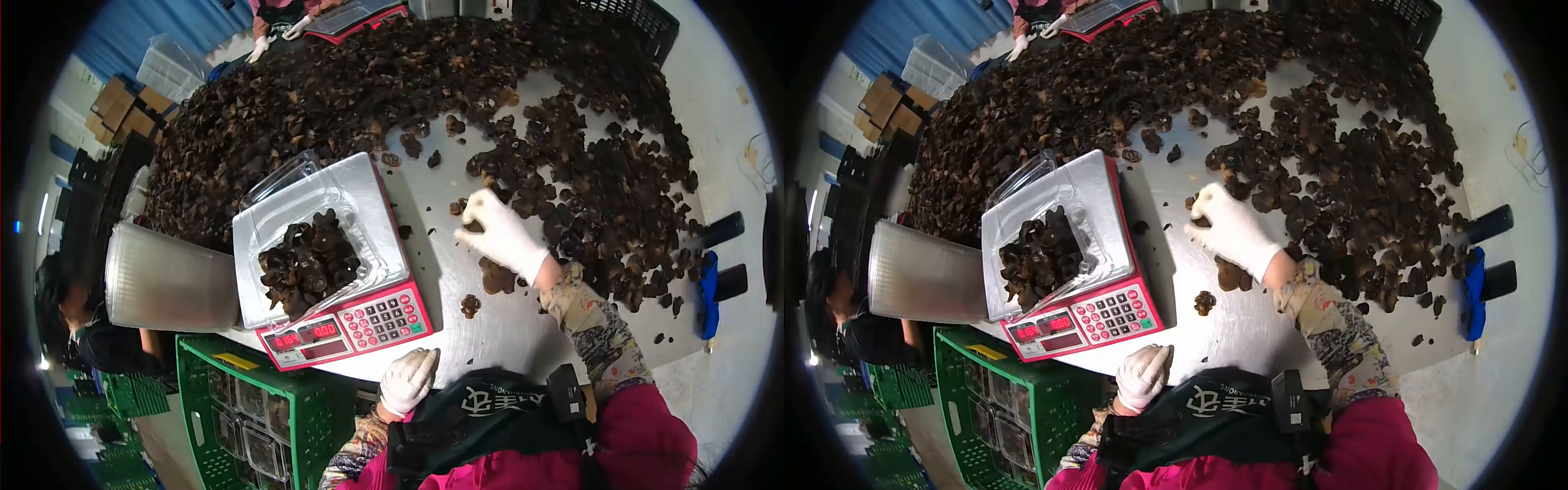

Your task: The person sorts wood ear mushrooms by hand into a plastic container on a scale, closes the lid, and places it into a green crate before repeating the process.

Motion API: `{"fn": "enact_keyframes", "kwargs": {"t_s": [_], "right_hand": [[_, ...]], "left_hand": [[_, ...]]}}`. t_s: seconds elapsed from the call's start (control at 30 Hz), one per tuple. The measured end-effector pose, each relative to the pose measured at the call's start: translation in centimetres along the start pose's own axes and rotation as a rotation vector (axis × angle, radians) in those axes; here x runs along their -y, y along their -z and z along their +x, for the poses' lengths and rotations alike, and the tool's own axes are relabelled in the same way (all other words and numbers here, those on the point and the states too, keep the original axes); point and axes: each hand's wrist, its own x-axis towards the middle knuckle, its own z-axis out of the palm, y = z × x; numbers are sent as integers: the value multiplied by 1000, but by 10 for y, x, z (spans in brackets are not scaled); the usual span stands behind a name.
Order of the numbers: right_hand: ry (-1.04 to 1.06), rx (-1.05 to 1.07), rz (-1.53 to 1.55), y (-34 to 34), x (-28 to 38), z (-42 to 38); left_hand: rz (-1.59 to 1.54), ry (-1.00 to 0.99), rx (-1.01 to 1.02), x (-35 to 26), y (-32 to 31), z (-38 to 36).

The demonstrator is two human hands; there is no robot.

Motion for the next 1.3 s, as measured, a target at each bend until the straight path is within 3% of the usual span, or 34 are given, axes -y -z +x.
{"fn": "enact_keyframes", "kwargs": {"t_s": [0.07,0.2,0.27,0.3,0.4,0.5,0.53,0.67,0.83,0.93,1.0,1.07,1.2,1.3], "right_hand": [[-98,51,-140,9,-5,17],[-65,114,-323,-11,-42,25],[0,12,-258,-14,-56,23],[27,-31,-71,-9,-55,25],[-214,7,321,16,7,28],[229,-29,298,9,59,43],[261,14,440,4,78,46],[447,132,470,-16,137,64],[666,247,-34,-50,173,87],[763,249,-152,-64,168,95],[747,319,-221,-71,163,92],[770,188,-214,-76,155,86],[642,122,141,-44,159,84],[402,101,378,-28,154,69]], "left_hand": [[-17,-11,-1,0,2,3],[-26,-12,2,-1,1,4],[-48,6,8,1,1,3],[-29,-24,-14,3,-1,0],[-84,4,90,5,2,2],[-79,-8,120,4,7,2],[-97,-16,116,6,4,0],[-38,-20,43,7,-4,-7],[-88,-55,-17,6,-1,-1],[-66,-46,-26,7,-5,-5],[-77,-28,-9,10,-8,-10],[-57,-39,-4,10,-8,-12],[-21,-39,-11,9,-8,-14],[-25,-9,8,7,-3,-13]]}}
